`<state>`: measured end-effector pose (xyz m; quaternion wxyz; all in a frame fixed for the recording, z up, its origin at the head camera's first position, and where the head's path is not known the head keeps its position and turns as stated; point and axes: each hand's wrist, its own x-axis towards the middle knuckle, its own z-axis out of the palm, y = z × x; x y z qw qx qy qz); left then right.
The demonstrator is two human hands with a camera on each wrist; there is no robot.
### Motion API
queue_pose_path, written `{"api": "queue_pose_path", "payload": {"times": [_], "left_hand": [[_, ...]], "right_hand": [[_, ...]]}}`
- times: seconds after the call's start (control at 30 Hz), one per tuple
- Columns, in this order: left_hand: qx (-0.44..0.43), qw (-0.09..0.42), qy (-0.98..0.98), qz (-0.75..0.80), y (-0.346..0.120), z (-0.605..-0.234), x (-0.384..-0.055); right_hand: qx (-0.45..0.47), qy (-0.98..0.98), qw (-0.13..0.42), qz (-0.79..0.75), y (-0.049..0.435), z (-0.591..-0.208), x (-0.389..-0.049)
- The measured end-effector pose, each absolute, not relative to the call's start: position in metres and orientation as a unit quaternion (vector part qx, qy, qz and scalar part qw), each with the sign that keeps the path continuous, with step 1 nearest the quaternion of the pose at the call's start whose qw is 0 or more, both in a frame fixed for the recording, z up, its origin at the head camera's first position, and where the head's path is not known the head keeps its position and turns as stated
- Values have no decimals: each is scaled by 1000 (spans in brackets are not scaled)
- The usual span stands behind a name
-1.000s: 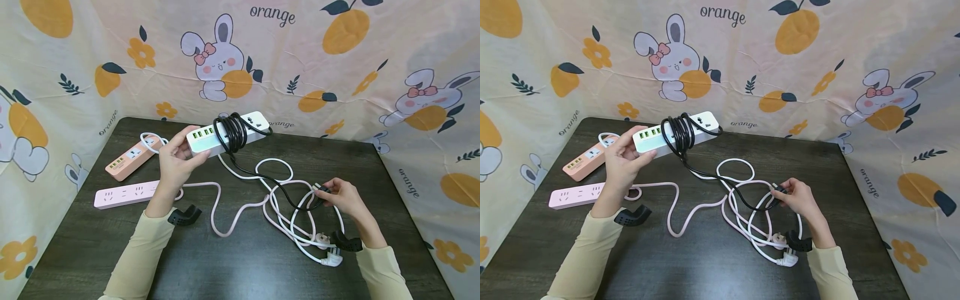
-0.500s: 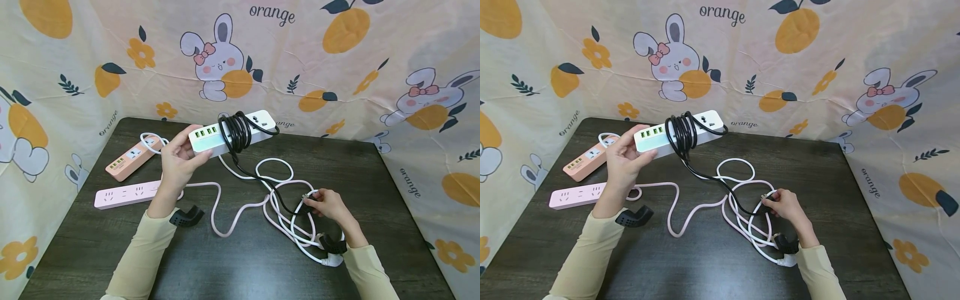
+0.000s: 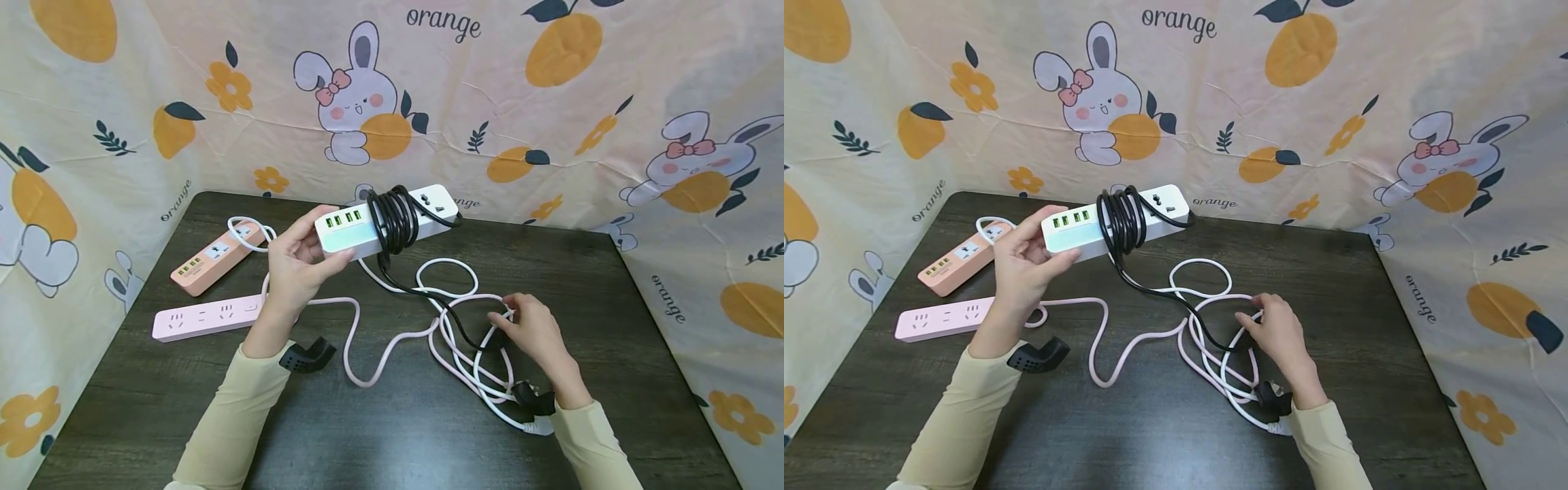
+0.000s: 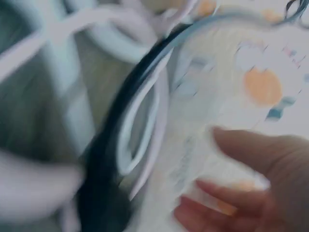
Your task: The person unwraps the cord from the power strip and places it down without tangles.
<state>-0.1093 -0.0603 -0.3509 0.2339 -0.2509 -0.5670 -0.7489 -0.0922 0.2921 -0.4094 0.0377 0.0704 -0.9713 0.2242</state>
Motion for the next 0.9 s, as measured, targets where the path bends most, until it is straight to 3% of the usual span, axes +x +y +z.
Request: {"api": "queue_pose_path", "payload": {"times": [0.1, 0.17, 0.3, 0.4, 0.5, 0.9], "left_hand": [[-257, 235, -563, -749, -59, -350, -108], [-260, 236, -563, -748, -58, -350, -108], [-263, 238, -565, -745, -56, -350, -107], [-262, 238, -571, -741, -55, -351, -106], [-261, 230, -577, -739, -53, -352, -105], [-278, 184, -564, -755, -56, -351, -103]], "right_hand": [[159, -932, 118, 305, 264, -398, -90], [220, -898, 130, 359, 244, -392, -89], [293, -853, 63, 428, 211, -378, -88], [312, -837, -8, 450, 193, -371, -88], [322, -828, -41, 458, 182, -366, -89], [314, -797, 21, 515, 181, -365, -110]]}}
